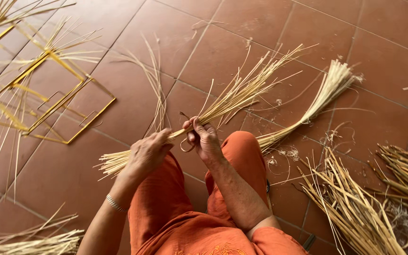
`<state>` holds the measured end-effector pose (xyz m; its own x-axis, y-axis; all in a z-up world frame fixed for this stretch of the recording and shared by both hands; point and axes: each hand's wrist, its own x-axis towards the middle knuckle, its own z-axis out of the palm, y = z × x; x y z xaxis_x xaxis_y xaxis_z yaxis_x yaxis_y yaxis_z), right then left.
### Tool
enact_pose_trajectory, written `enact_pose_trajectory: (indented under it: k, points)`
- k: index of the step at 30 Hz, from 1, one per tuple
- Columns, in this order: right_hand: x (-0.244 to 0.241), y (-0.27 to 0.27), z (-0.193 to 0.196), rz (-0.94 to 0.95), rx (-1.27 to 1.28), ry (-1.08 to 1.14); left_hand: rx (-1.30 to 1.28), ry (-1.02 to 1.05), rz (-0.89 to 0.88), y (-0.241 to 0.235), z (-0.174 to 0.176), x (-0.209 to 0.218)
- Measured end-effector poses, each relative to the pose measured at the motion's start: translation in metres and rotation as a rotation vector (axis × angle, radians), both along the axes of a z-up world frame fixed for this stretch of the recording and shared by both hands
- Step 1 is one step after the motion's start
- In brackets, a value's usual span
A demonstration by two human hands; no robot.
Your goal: The person gathers dried plant stalks from the floor, aligns them into a bundle, and trims the ends with scissors. The person then ties the bundle with a strip of material and places it aside.
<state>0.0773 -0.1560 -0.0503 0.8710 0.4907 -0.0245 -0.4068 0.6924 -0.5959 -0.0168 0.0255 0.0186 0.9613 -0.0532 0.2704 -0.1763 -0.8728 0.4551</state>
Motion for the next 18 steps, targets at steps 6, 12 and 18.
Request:
enact_pose_trajectory:
  k: [6,12,18]
  points:
    - [0.006,-0.004,0.003,-0.133,-0.099,-0.058,0.041,0.123,0.166,0.027,0.017,-0.029]
    - [0.016,-0.016,0.005,-0.205,-0.145,-0.05,0.061,0.397,0.152,0.018,-0.007,-0.02]
    - [0.022,-0.061,0.027,-0.105,-0.018,-0.176,-0.616,0.573,-0.059,-0.006,-0.026,0.01]
